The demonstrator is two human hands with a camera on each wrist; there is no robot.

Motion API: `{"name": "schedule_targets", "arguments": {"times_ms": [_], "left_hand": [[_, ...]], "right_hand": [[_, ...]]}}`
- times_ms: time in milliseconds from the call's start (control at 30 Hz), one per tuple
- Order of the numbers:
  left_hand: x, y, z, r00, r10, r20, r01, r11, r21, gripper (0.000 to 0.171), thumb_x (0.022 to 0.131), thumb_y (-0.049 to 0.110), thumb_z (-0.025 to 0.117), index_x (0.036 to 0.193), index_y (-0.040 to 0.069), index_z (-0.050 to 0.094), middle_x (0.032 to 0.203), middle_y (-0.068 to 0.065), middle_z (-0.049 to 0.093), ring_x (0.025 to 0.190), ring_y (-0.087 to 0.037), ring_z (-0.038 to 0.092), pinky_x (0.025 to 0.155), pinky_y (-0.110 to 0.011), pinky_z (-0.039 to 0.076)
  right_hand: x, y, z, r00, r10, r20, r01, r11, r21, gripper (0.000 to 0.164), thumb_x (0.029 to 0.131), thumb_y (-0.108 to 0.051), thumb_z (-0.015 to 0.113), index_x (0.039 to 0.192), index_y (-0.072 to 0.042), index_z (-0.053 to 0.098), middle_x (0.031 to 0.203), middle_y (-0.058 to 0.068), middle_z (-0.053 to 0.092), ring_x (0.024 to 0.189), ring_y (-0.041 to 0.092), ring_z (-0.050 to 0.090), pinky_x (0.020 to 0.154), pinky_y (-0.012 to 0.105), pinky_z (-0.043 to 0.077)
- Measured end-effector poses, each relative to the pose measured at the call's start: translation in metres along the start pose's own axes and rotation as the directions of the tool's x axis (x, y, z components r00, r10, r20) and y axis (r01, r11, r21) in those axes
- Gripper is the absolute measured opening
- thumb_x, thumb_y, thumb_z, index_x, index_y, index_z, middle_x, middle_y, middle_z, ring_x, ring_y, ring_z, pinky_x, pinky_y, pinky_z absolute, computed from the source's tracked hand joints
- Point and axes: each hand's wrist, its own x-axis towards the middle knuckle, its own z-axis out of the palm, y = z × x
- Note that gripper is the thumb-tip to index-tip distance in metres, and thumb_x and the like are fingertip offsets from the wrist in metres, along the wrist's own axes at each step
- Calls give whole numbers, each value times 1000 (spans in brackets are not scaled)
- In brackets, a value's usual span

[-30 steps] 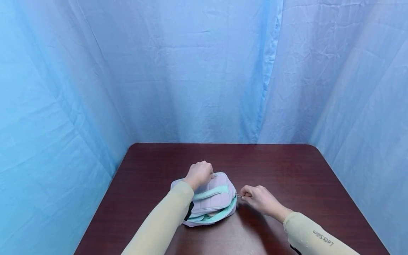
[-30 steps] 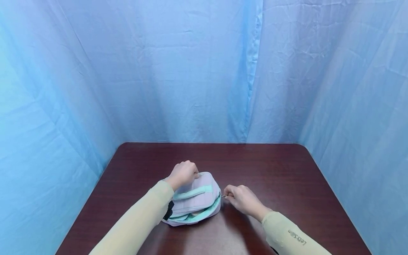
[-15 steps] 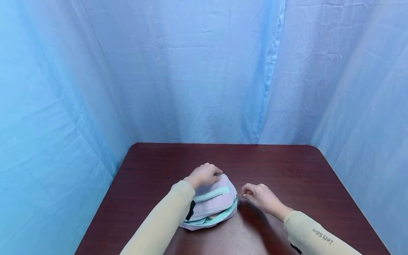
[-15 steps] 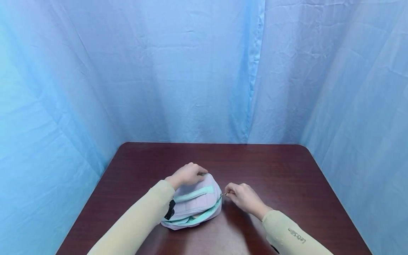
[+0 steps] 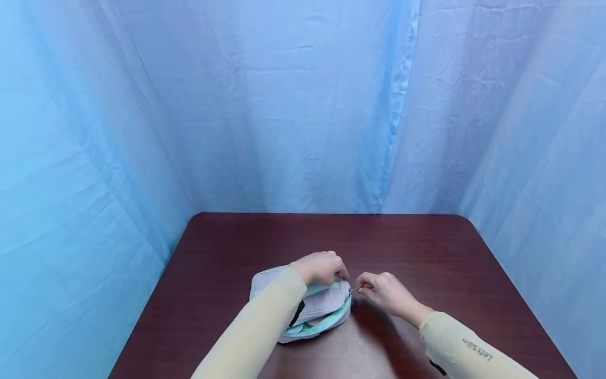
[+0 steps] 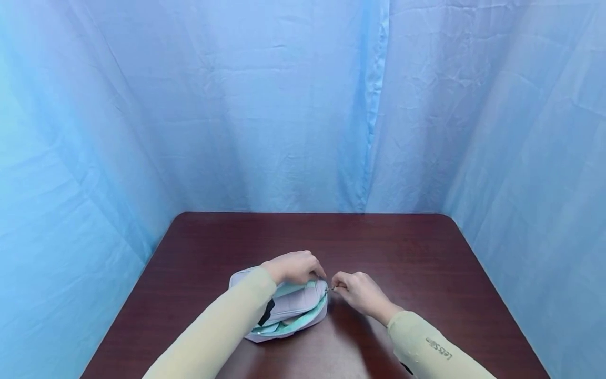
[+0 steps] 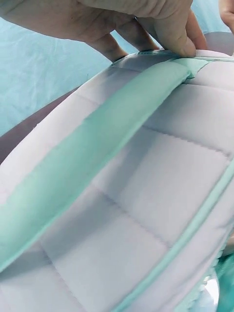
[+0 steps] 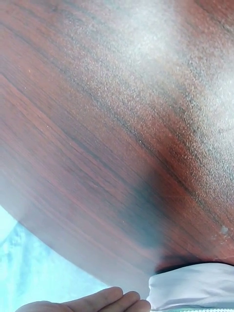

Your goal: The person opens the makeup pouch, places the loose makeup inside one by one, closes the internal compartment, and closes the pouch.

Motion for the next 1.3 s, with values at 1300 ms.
{"name": "schedule_targets", "arguments": {"times_ms": [1300], "left_hand": [[-40,-49,11,960,77,-269,39,915,402,24,100,8,64,96,27,78,83,12,73,63,1,56,62,-18,47]], "right_hand": [[10,-16,11,999,30,26,-30,1000,-2,16,86,-5,80,91,-16,68,77,-11,66,63,-5,49,56,20,47]]}}
